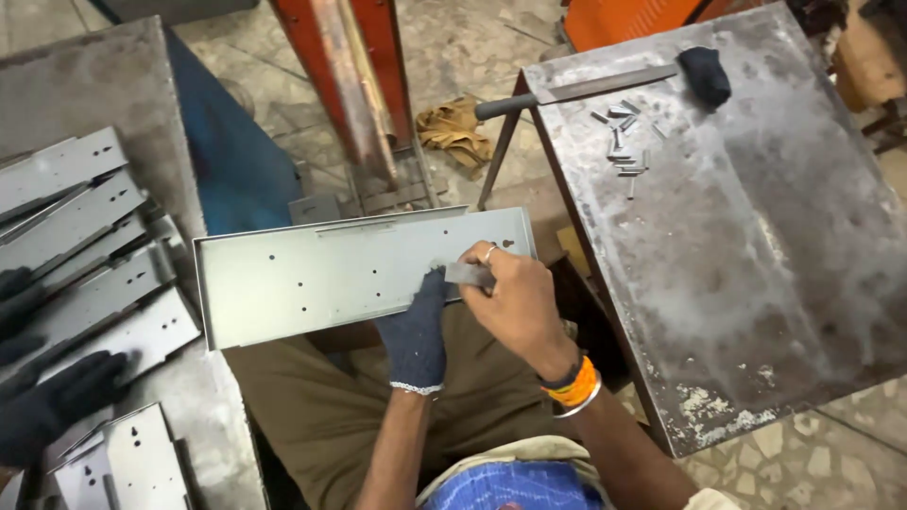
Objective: Using a spot welder to attach metal brackets to flat metal plates at an industrial workstation.
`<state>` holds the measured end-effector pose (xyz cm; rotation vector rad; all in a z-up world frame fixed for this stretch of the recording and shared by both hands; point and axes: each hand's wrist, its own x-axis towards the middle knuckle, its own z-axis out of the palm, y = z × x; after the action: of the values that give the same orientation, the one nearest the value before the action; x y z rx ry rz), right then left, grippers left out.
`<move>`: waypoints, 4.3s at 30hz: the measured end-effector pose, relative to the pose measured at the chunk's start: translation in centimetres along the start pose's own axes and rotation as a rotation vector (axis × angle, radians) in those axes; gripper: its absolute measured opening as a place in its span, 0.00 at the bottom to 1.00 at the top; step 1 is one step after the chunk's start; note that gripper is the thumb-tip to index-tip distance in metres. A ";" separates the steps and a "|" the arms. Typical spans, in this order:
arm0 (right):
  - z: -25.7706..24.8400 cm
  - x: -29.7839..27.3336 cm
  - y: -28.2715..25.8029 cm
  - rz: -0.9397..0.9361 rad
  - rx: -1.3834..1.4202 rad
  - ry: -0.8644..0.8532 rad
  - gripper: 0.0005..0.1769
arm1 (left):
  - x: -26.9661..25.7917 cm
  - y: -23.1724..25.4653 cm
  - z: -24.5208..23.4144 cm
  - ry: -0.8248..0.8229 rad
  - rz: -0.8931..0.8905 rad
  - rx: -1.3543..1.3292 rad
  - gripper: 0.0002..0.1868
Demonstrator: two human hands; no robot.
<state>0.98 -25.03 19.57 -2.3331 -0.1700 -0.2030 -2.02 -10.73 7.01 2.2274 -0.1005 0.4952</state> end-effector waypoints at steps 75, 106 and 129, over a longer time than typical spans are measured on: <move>1.1 7.0 -5.8 -0.225 -0.087 0.156 0.10 | 6.7 -0.6 -10.0 0.331 0.080 0.108 0.27; 0.1 6.8 -7.2 -0.212 -0.115 0.085 0.18 | 9.8 -3.3 -8.9 0.386 -0.007 -0.161 0.21; 2.0 2.0 -9.1 -0.180 -0.011 0.083 0.15 | 4.2 -3.2 -13.3 0.288 0.109 0.084 0.24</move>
<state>1.44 -17.17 24.89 -2.3159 -0.3385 -0.3905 -1.62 1.73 14.00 2.2146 -0.0509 0.8886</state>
